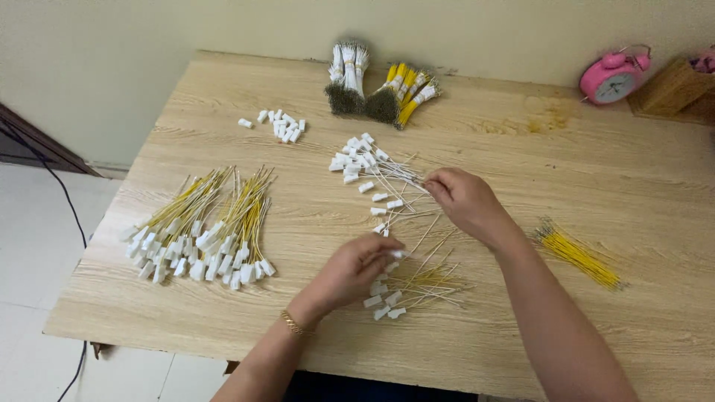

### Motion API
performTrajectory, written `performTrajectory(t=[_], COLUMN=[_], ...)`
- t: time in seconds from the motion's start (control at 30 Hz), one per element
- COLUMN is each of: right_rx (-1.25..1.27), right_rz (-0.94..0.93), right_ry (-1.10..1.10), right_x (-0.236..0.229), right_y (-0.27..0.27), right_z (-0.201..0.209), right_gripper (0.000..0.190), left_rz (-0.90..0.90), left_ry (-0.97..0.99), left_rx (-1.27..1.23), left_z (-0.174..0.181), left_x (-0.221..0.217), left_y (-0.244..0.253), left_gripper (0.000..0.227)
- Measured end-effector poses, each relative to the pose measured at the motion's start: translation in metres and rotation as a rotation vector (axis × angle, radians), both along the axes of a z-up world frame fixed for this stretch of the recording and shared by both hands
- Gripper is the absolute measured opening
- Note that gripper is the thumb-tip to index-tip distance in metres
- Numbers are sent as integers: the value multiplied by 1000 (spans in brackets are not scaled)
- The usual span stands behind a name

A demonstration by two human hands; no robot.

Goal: The person repeatedly picks a white plastic cap and a yellow stick, inserts the stick into the cap, and places the assembled unit on the table. The process is repeated continuously throughout the clip.

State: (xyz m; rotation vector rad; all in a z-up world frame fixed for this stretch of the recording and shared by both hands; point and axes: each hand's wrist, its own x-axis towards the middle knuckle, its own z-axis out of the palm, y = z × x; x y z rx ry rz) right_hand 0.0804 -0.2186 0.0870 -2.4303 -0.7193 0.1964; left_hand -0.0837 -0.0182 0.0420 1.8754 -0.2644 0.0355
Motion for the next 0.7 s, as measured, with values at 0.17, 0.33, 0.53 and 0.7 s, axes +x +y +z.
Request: performTrajectory(t=[0.17, 0.33, 0.53, 0.7], right_rx=[366, 701, 367, 417], right_rz=[-177, -116, -67, -61], right_ry=[-28, -208, -61, 96], right_x=[-70, -108, -121, -111], right_y=[-23, -39, 0, -1], right_z=[52, 47, 40, 16], right_gripper=[14, 9, 9, 12], left_rz=[191, 249, 136, 97], left_ry=[160, 156, 308, 379], left_rx=[-291, -537, -771, -975], left_z=[-1, -11, -4, -13], left_x=[10, 11, 7, 3], left_y=[7, 4, -12, -14], left_gripper=[24, 22, 29, 31])
